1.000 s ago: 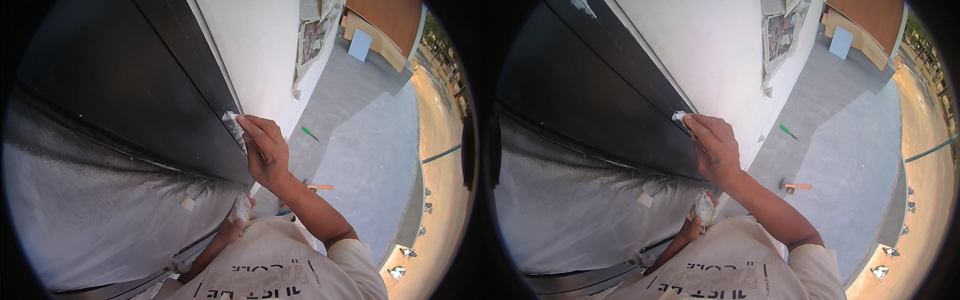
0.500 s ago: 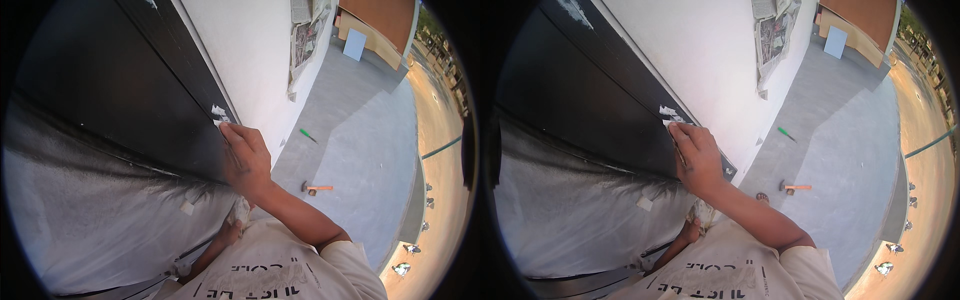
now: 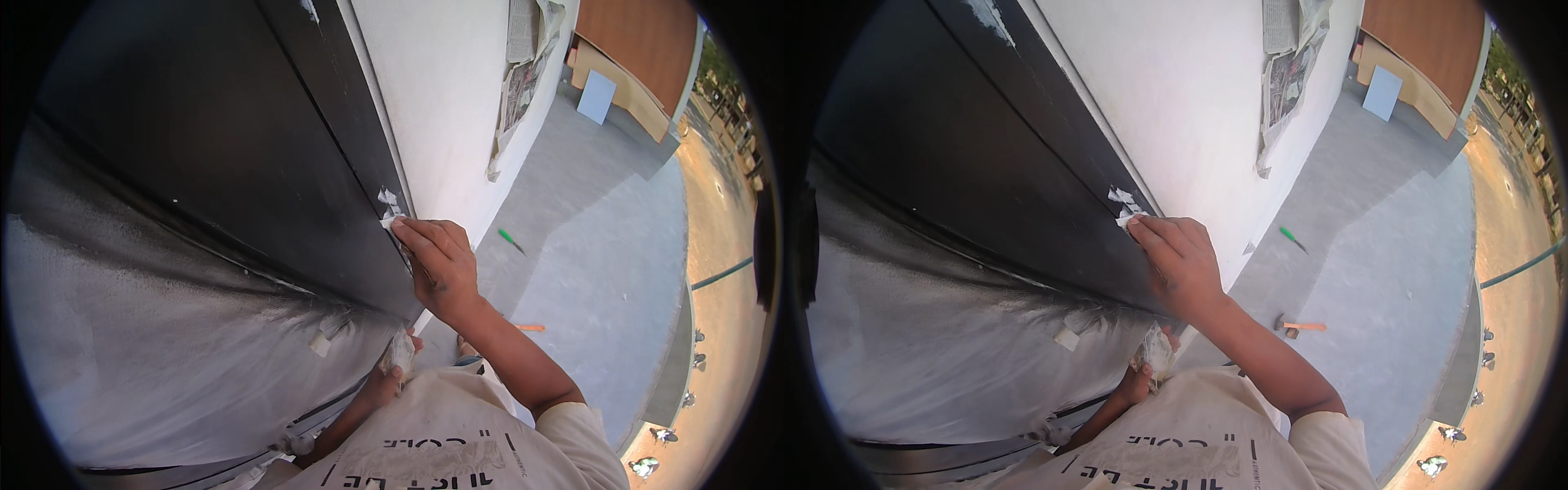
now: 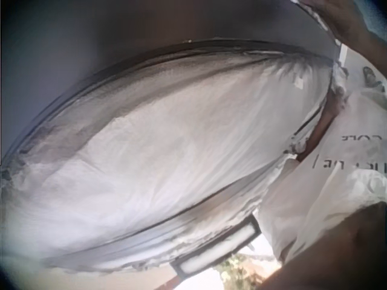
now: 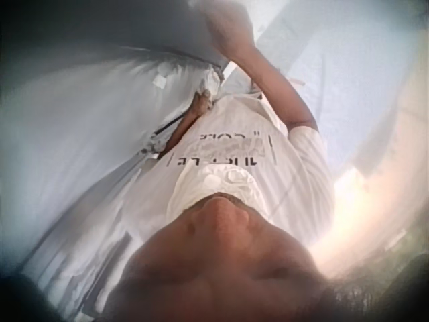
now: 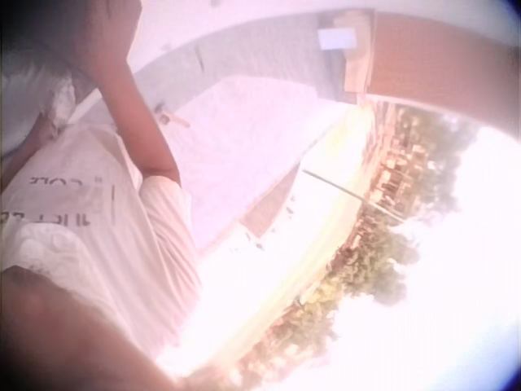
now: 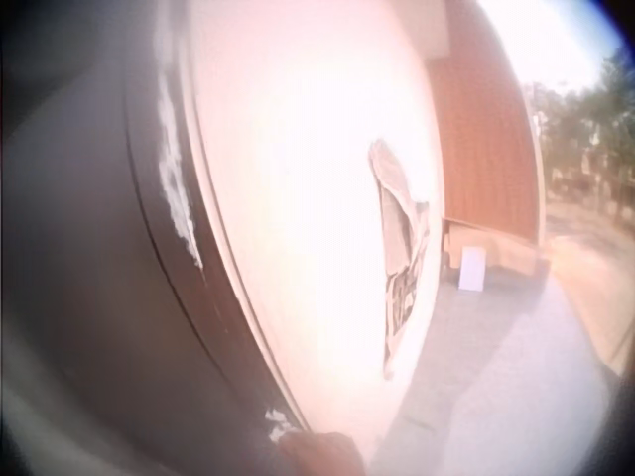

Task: The person walks from an indoor construction area to an outdoor balcony and applies a white sealant to the gaps around a black window frame using a putty knife. They scoop the material from a bucket and smooth it along the frame edges.

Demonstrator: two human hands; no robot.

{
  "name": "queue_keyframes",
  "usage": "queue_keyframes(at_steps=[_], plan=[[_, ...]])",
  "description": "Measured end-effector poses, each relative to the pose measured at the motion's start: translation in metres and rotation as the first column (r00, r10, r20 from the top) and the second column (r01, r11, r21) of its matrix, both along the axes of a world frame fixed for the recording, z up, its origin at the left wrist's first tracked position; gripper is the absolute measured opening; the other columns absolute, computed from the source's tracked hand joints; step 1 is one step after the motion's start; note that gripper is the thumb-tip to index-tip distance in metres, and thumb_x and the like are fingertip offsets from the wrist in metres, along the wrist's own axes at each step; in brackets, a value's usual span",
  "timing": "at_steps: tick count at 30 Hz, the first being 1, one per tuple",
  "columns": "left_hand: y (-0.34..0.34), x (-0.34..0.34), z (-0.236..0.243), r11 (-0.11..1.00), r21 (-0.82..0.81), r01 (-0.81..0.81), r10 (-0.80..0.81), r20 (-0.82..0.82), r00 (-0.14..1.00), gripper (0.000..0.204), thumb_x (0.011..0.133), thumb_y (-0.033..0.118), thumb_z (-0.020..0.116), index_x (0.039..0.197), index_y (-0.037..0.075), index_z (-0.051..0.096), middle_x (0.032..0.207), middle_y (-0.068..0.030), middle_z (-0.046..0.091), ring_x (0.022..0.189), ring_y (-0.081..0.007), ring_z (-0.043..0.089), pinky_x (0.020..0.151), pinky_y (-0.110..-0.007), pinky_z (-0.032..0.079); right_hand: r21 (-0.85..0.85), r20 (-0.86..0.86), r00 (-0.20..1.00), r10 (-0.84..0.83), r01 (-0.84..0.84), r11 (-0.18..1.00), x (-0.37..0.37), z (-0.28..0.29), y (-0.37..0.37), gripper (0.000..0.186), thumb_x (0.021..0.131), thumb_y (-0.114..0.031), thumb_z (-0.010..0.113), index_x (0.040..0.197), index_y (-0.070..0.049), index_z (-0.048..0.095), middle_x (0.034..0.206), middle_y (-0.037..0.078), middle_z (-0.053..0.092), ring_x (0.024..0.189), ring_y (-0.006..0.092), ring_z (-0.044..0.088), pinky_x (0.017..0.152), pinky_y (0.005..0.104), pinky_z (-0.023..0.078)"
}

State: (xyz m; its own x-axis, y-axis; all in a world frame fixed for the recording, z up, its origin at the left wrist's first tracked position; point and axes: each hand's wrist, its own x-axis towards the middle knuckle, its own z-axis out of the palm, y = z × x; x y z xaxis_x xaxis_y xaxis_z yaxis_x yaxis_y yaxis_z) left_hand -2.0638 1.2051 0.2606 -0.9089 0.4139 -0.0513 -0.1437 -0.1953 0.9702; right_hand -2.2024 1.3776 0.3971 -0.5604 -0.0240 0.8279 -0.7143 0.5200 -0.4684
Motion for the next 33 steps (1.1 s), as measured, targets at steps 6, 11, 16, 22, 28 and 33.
queue_keyframes(at_steps=[6, 11, 16, 22, 28, 33], plan=[[0.004, -0.005, 0.021, 0.998, -0.058, 0.01, -0.01, 0.003, 1.0, 0.089, 0.087, 0.06, 0.055, 0.144, -0.001, 0.024, 0.131, -0.013, 0.046, 0.127, -0.0228, 0.042, 0.111, -0.039, 0.028, -0.184, -0.023, 1.0, 0.002, -0.007, 0.983, 0.001, 0.05, -0.01, 0.045, 0.074, 0.008, 0.066, 0.117, -0.002, 0.061, 0.11, 0.011, 0.062, 0.09, 0.0278, 0.06, 0.079, 0.0361, 0.047], [-0.004, 0.008, 0.015, 0.955, -0.284, -0.086, 0.058, -0.104, 0.993, 0.064, 0.096, 0.049, 0.037, 0.135, -0.003, 0.04, 0.129, -0.0155, 0.049, 0.122, -0.027, 0.045, 0.104, -0.039, 0.031, -0.197, -0.014, 0.987, -0.158, 0.152, 0.969, 0.005, 0.065, -0.044, 0.048, 0.075, 0.01, 0.066, 0.122, -0.002, 0.06, 0.104, 0.016, 0.062, 0.092, 0.0268, 0.061, 0.075, 0.0324, 0.05], [-0.006, 0.012, 0.022, 0.949, -0.31, -0.063, 0.046, -0.064, 0.997, 0.067, 0.095, 0.052, 0.037, 0.134, -0.002, 0.039, 0.127, -0.0159, 0.05, 0.12, -0.0272, 0.044, 0.105, -0.039, 0.03, -0.154, -0.022, 0.989, -0.144, 0.139, 0.978, 0.005, 0.033, -0.049, 0.058, 0.068, 0.01, 0.066, 0.125, -0.001, 0.057, 0.108, 0.016, 0.059, 0.091, 0.0299, 0.058, 0.079, 0.0363, 0.047], [0.008, -0.004, 0.034, 0.998, -0.039, 0.054, -0.055, -0.027, 0.998, 0.086, 0.089, 0.057, 0.055, 0.144, -0.002, 0.024, 0.132, -0.0138, 0.045, 0.129, -0.0239, 0.041, 0.112, -0.039, 0.027, -0.019, -0.159, 0.985, -0.064, 0.061, 0.998, 0.0, 0.055, 0.0, 0.051, 0.071, 0.009, 0.065, 0.12, -0.003, 0.061, 0.111, 0.012, 0.062, 0.094, 0.0269, 0.06, 0.083, 0.0374, 0.047], [0.015, -0.002, 0.018, 0.995, -0.1, 0.017, -0.02, -0.031, 0.999, 0.097, 0.085, 0.071, 0.047, 0.144, -0.003, 0.026, 0.131, -0.0127, 0.049, 0.124, -0.0216, 0.043, 0.107, -0.038, 0.03, 0.158, -0.206, 0.978, 0.041, -0.008, 0.987, -0.015, 0.086, 0.009, 0.05, 0.068, 0.01, 0.068, 0.116, -0.004, 0.064, 0.11, 0.009, 0.064, 0.094, 0.0255, 0.061, 0.083, 0.0356, 0.046], [0.011, 0.004, 0.006, 0.999, -0.04, -0.016, 0.017, 0.011, 1.0, 0.098, 0.085, 0.069, 0.048, 0.146, -0.003, 0.022, 0.133, -0.0131, 0.047, 0.126, -0.0226, 0.043, 0.109, -0.039, 0.028, 0.117, -0.19, 0.982, -0.003, 0.026, 0.993, -0.011, 0.052, 0.004, 0.053, 0.065, 0.011, 0.068, 0.116, -0.004, 0.064, 0.11, 0.009, 0.063, 0.094, 0.0251, 0.061, 0.082, 0.0344, 0.047]])
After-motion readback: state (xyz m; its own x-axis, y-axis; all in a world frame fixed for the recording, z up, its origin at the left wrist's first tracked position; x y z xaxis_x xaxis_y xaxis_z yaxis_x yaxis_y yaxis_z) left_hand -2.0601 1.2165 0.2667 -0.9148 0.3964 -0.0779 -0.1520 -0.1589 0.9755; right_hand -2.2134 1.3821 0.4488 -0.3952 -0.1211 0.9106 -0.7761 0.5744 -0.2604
